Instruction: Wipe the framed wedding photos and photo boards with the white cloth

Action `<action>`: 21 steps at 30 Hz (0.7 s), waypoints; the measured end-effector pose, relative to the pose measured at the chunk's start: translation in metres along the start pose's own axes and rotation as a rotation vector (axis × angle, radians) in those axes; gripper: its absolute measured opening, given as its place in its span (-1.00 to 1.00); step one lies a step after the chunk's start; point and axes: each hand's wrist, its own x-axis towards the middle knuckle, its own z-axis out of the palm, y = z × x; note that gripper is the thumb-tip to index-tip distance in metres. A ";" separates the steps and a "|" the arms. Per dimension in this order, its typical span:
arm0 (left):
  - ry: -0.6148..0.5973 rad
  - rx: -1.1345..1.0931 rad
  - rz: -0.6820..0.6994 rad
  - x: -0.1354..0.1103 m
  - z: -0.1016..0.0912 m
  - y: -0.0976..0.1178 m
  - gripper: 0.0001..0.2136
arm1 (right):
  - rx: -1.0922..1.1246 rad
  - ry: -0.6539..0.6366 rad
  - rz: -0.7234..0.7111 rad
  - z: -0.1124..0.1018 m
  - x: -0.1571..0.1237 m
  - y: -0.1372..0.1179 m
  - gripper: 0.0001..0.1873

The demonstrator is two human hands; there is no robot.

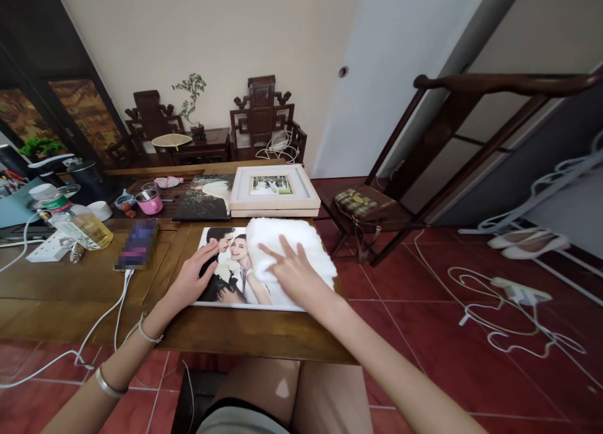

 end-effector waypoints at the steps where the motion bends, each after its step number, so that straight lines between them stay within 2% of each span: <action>1: 0.006 -0.002 0.000 0.000 0.000 0.000 -0.62 | 0.010 -0.007 -0.017 -0.001 -0.013 -0.008 -0.42; 6: 0.021 -0.001 0.008 0.000 0.003 0.000 -0.63 | 0.052 -0.023 -0.102 0.002 -0.081 -0.045 -0.66; 9: 0.003 0.010 0.005 0.000 0.002 0.000 -0.62 | 0.063 -0.026 -0.102 0.000 -0.092 -0.053 -0.66; 12: -0.038 0.034 0.004 0.000 0.000 0.000 -0.60 | 0.053 -0.066 -0.047 -0.006 -0.069 -0.046 -0.56; 15: -0.068 0.053 -0.008 0.000 -0.002 0.001 -0.59 | 0.020 -0.085 0.058 -0.011 -0.025 -0.024 -0.42; 18: -0.072 0.060 0.004 0.000 -0.003 0.000 -0.59 | 0.006 -0.082 0.118 -0.009 0.018 0.002 -0.41; 21: -0.060 0.057 0.023 0.001 -0.002 -0.002 -0.59 | 0.007 -0.075 0.105 -0.006 0.041 0.020 -0.41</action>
